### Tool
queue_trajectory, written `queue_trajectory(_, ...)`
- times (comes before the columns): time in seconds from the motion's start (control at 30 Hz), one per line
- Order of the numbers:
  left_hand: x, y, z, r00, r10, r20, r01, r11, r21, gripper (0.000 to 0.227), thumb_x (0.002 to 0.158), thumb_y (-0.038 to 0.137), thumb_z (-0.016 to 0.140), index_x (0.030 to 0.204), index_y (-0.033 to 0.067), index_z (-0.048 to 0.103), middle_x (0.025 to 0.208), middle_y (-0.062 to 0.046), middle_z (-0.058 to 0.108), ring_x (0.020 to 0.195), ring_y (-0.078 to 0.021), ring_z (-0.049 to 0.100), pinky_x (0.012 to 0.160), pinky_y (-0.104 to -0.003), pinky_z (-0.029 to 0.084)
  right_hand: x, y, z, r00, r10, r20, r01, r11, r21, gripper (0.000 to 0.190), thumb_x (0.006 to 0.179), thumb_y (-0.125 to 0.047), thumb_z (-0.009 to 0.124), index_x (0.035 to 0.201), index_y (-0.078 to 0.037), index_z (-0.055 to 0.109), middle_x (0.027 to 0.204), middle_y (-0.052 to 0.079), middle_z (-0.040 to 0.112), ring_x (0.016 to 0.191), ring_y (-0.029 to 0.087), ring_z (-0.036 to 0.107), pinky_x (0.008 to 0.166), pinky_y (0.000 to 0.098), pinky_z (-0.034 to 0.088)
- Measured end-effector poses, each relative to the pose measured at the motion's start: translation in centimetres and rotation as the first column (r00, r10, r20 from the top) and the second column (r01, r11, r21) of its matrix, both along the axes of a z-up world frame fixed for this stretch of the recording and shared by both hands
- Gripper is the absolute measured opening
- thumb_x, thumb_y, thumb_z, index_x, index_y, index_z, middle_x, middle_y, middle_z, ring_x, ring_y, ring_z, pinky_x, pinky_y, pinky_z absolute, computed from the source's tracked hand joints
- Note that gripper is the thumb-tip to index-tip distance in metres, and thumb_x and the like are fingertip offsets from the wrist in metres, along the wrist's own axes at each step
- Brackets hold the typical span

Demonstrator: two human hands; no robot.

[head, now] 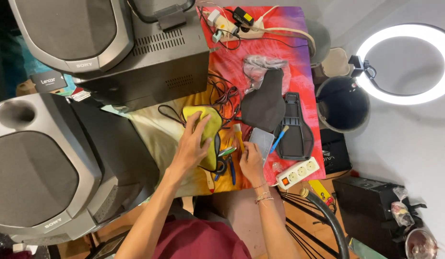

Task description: The person handles a gray electronic device, turning it over to inspect its sides and back. They then pick up a Sony speaker and a black plastic frame, manipulating the frame with their hands. Finally, the person uses a yellow cloth to wipe the surface of the speaker and organizes various tools and small items on the cluttered workbench.

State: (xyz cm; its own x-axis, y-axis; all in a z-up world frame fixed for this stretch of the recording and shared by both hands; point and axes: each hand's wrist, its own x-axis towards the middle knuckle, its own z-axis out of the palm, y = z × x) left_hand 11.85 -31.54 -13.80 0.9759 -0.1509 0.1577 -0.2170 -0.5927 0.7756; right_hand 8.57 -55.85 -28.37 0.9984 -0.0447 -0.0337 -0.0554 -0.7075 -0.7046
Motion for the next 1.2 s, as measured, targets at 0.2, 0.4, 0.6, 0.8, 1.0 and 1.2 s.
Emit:
queue_trajectory(0.2,-0.3,1.7,-0.6,0.985,0.05,-0.167,-0.073,0.988,-0.134,0.049,0.096,0.004,0.064,0.144,0.0032,0.055,0.143,-0.028,0.051,0.136,-0.0458,0.05,0.107,-0.054,0.047,0.3,2.1,2.0,0.991,0.03,-0.128,-0.014,0.992,0.124,0.022,0.1,-0.024,0.057,0.113,-0.008,0.063,0.098,0.02,0.07,0.104,0.042,0.069,0.087,0.0483,0.056)
queue_trajectory(0.4,-1.8,2.4,-3.0,0.887,0.253,-0.386,-0.452,0.645,-0.616,0.027,0.099,0.002,0.057,0.118,0.0078,0.076,0.084,-0.003,0.066,0.078,-0.0098,0.056,0.071,-0.025,0.053,1.0,4.2,2.4,0.975,0.147,-0.165,-0.096,0.954,0.284,0.037,0.106,-0.023,0.049,0.121,0.01,0.056,0.113,0.035,0.067,0.116,0.051,0.062,0.102,0.0587,0.047)
queue_trajectory(0.6,-2.7,2.3,-3.7,0.737,0.225,-0.638,-0.676,0.245,-0.695,0.026,0.094,0.002,0.06,0.116,0.0072,0.074,0.077,-0.005,0.063,0.052,-0.0087,0.053,0.04,-0.017,0.042,2.5,6.1,0.2,0.973,0.186,-0.139,-0.131,0.935,0.33,0.027,0.108,-0.031,0.053,0.108,-0.005,0.061,0.093,0.018,0.073,0.095,0.039,0.071,0.088,0.0488,0.052)
queue_trajectory(0.8,-3.1,1.6,-1.8,0.625,-0.292,-0.724,-0.765,-0.411,-0.495,0.07,0.088,0.058,0.064,0.13,0.0024,0.063,0.123,-0.021,0.07,0.106,-0.0368,0.072,0.091,-0.051,0.06,2.4,3.9,-9.1,0.92,0.301,0.251,-0.387,0.803,0.453,0.119,0.068,-0.029,0.092,0.16,0.003,0.023,0.147,0.038,0.043,0.139,0.051,0.039,0.116,0.0578,0.028)
queue_trajectory(1.0,-4.2,1.2,6.0,0.517,-0.435,-0.737,-0.785,0.101,-0.611,0.112,0.077,0.074,0.068,0.156,0.0027,0.036,0.159,-0.026,0.038,0.142,-0.041,0.044,0.117,-0.053,0.037,3.1,3.4,-7.2,0.972,0.234,0.002,-0.142,0.581,0.801,0.099,0.076,-0.031,0.08,0.156,0.001,0.031,0.146,0.036,0.045,0.135,0.049,0.044,0.115,0.0604,0.032)
queue_trajectory(1.2,-4.6,3.7,0.7,0.747,-0.073,-0.66,-0.537,0.519,-0.665,0.051,0.083,0.019,0.077,0.132,0.0064,0.068,0.126,-0.01,0.07,0.113,-0.0216,0.065,0.096,-0.042,0.053,4.9,4.1,-3.6,0.927,0.285,-0.245,0.166,0.274,0.947,0.081,0.084,-0.034,0.069,0.152,0.0,0.039,0.145,0.035,0.048,0.132,0.048,0.049,0.113,0.063,0.035)
